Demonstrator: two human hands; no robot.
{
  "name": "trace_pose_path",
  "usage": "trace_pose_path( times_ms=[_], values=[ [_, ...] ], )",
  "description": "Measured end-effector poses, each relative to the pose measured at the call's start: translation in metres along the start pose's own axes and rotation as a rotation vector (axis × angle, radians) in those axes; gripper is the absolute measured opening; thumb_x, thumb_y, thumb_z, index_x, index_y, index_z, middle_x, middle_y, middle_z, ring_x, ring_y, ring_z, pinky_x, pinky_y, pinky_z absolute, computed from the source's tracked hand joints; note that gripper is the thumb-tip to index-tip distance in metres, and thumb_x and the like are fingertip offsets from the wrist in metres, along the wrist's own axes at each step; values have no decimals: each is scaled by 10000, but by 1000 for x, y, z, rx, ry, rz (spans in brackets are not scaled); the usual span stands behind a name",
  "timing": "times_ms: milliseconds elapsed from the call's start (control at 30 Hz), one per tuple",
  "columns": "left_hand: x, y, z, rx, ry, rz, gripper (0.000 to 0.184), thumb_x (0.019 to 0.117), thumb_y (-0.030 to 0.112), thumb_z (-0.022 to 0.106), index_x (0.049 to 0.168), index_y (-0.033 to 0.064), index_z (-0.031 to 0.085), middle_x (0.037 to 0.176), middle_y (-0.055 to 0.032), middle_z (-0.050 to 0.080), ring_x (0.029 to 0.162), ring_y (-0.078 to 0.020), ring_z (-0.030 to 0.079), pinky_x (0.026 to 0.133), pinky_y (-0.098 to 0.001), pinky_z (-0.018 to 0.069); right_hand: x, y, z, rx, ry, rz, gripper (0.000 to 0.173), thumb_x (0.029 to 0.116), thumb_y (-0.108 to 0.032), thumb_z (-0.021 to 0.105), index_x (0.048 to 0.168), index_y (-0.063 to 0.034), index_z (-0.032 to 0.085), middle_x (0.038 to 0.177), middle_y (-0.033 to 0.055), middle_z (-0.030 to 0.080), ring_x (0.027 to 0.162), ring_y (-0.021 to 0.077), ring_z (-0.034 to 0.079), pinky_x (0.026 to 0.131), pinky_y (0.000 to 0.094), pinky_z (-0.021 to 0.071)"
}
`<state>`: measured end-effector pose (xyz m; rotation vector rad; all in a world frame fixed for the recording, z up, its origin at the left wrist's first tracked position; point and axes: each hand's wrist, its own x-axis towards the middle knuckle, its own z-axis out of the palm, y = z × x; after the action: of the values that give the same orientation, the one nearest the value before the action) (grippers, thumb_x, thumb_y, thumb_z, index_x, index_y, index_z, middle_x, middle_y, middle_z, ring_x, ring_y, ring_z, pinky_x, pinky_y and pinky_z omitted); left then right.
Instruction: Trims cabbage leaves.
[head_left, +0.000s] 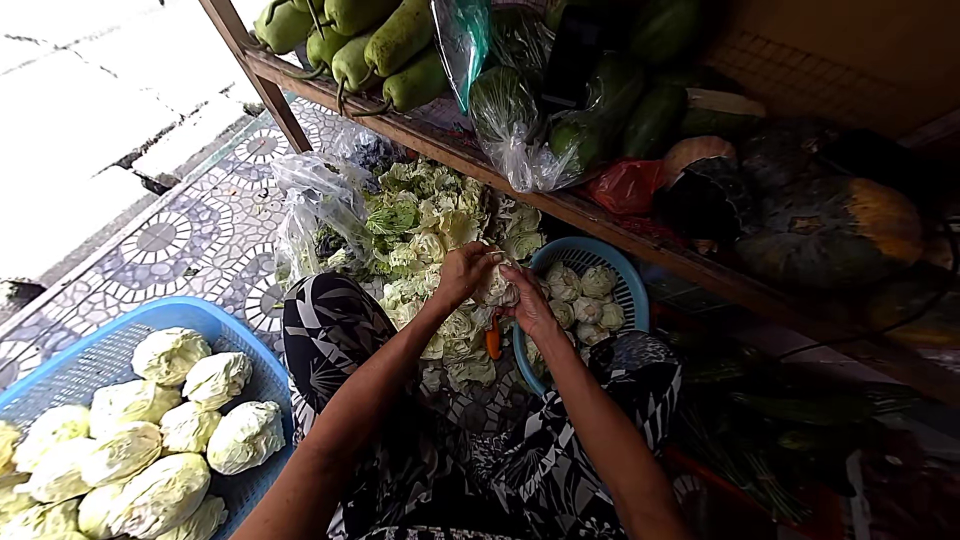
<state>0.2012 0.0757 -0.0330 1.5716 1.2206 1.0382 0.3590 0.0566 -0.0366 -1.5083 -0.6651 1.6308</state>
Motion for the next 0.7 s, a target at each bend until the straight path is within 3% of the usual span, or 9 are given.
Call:
trace_pose_path(
  times_ms=[100,300,400,500,567,600,667,700],
  values=[
    [-1,-5,6,-129,126,-3,191,1021,221,635,1024,48,715,838,-46,679,674,-81,586,654,-287,501,-2,0,1,0,-33,-16,516,1019,-313,610,1464,-155,404,1179,191,592,879,271,651,647,375,560],
    [4,-4,7,-435,362,-32,129,1022,178,627,1022,74,704,889,45,692,765,20,612,739,-179,519,-4,-2,6,172,-67,78,416,1040,-403,526,1380,-168,481,1165,156,593,871,246,643,627,344,547],
    [15,-6,1,-545,537,0,100,1022,92,598,1006,29,674,857,40,687,776,-2,639,765,-199,549,-3,-6,5,220,-34,57,398,1045,-404,520,1355,-156,489,1110,151,609,801,238,657,589,335,561],
    [24,-10,-8,-477,634,-1,118,1036,105,567,1017,10,635,825,29,646,757,-10,619,754,-213,538,-1,-9,-1,252,-6,51,463,1042,-452,513,1402,-163,473,1175,161,605,890,272,668,670,382,589],
    [21,-13,-9,-236,555,-59,220,1053,146,552,1140,-29,654,969,-86,677,866,-102,635,831,-294,526,-1,-12,-3,285,6,60,500,1037,-468,516,1428,-160,459,1240,182,580,961,307,659,730,424,593],
    [17,-14,-9,-95,480,-78,277,1060,151,537,1241,-29,644,1122,-163,677,1005,-202,641,919,-384,511,-1,-12,-3,302,10,62,515,1034,-472,522,1437,-160,452,1269,188,568,994,322,652,754,440,591],
    [9,-12,-7,86,300,-71,411,1069,203,512,1442,33,540,1456,-266,498,1320,-446,477,1053,-634,373,-1,-11,-4,327,17,66,530,1030,-497,517,1437,-163,452,1284,189,562,1017,327,643,765,448,587],
    [6,-11,-5,120,226,-65,482,1070,284,511,1508,83,481,1542,-261,406,1380,-480,407,1066,-674,343,0,-11,-5,336,18,72,540,1024,-523,509,1430,-169,466,1282,181,570,1020,321,647,766,447,589]
  ],
)
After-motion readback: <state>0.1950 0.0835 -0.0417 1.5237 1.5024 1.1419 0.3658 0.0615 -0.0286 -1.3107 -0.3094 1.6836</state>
